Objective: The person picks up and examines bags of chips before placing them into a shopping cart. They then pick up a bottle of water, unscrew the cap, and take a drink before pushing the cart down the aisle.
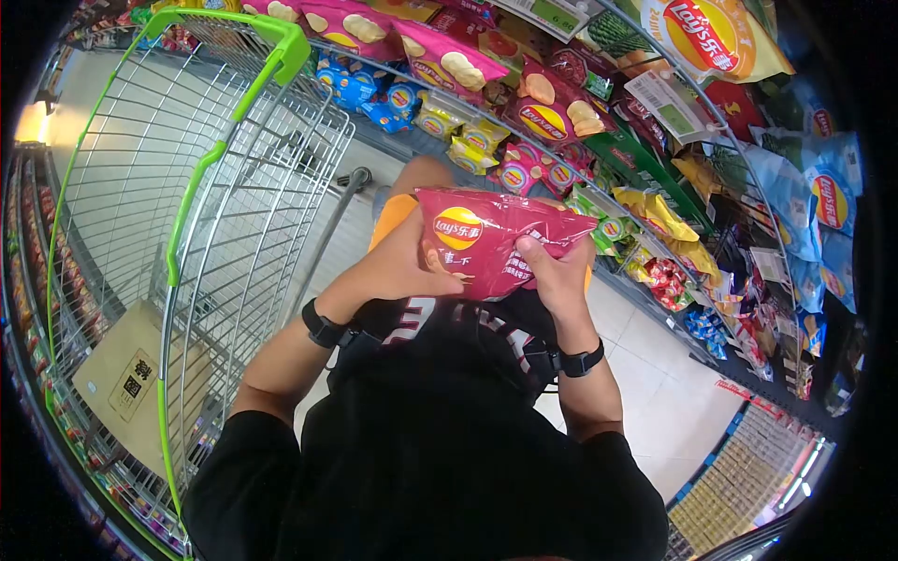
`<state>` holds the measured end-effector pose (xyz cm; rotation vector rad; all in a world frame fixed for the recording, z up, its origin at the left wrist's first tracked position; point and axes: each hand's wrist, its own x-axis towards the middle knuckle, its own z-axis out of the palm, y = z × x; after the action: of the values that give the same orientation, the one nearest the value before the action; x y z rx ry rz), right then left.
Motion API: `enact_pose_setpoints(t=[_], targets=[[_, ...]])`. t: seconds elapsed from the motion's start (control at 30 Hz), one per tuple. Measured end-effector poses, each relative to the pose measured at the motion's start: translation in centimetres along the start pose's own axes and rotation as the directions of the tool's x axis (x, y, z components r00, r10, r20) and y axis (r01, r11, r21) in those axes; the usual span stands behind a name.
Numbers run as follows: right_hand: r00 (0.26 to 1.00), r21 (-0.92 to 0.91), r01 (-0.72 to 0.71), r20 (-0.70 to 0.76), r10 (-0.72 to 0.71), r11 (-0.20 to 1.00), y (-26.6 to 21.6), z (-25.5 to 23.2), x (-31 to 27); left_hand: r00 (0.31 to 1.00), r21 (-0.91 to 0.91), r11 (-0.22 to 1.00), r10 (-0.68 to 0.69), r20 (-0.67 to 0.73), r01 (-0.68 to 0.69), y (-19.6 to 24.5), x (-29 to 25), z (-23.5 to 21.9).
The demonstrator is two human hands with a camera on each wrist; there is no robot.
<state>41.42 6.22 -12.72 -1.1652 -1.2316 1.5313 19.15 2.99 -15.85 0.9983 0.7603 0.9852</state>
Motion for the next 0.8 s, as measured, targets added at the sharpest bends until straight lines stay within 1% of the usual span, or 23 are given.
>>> enact_pose_setpoints(t=[0.07, 0.1, 0.2, 0.23, 0.27, 0.33, 0.37, 0.47, 0.6, 0.7, 0.8], targets=[[0.997, -0.05, 0.073, 0.034, -0.071, 0.996, 0.6, -0.4, 0.3, 0.998, 0.113, 0.993, 0.027, -0.056, -0.02, -0.1, -0.1, 0.5], [0.993, -0.073, 0.112, 0.053, -0.108, 0.991, 0.9, -0.6, 0.5, 0.995, 0.077, 0.996, -0.049, -0.087, 0.055, -0.3, 0.2, 0.5], [0.967, 0.225, 0.143, 0.173, -0.184, 0.964, 1.6, -0.5, 1.0, 0.98, 0.06, 0.997, -0.031, -0.199, 0.044, -0.3, 0.6, 0.3], [0.967, 0.167, 0.039, 0.24, -0.079, 0.985, 2.7, -1.4, 0.6, 0.981, 0.069, 0.998, -0.001, -0.193, 0.015, 0.3, 0.8, 0.3], [0.965, 0.192, -0.01, 0.26, -0.041, 0.981, 3.7, -1.5, 0.7, 0.971, -0.017, 1.0, -0.011, -0.239, 0.008, 0.2, 1.1, 0.3], [0.956, 0.186, -0.203, 0.248, 0.155, 0.961, 3.8, -0.6, 0.5, 0.945, -0.181, 0.983, -0.037, -0.326, -0.024, 0.1, 1.9, 0.5], [0.945, 0.278, -0.26, 0.27, 0.184, 0.925, 4.5, -0.3, 0.6, 0.936, -0.142, 0.99, -0.035, -0.35, -0.016, -0.1, 2.1, 0.4], [0.908, 0.373, -0.412, 0.249, 0.338, 0.832, 4.4, 0.5, 0.6, 0.925, -0.273, 0.96, -0.153, -0.347, 0.056, -0.8, 2.4, -0.2], [0.9, 0.391, -0.431, 0.243, 0.361, 0.813, 4.6, 0.7, 0.7, 0.929, -0.271, 0.961, -0.149, -0.339, 0.055, -1.8, 2.7, -0.5], [0.899, 0.423, -0.436, 0.249, 0.361, 0.794, 4.7, 0.5, 0.5, 0.927, -0.254, 0.963, -0.174, -0.333, 0.09, -1.6, 2.7, -0.5], [0.922, 0.431, -0.386, 0.205, 0.328, 0.815, 5.0, 0.4, 0.7, 0.928, -0.3, 0.951, -0.18, -0.327, 0.079, -1.4, 2.7, -0.5]])
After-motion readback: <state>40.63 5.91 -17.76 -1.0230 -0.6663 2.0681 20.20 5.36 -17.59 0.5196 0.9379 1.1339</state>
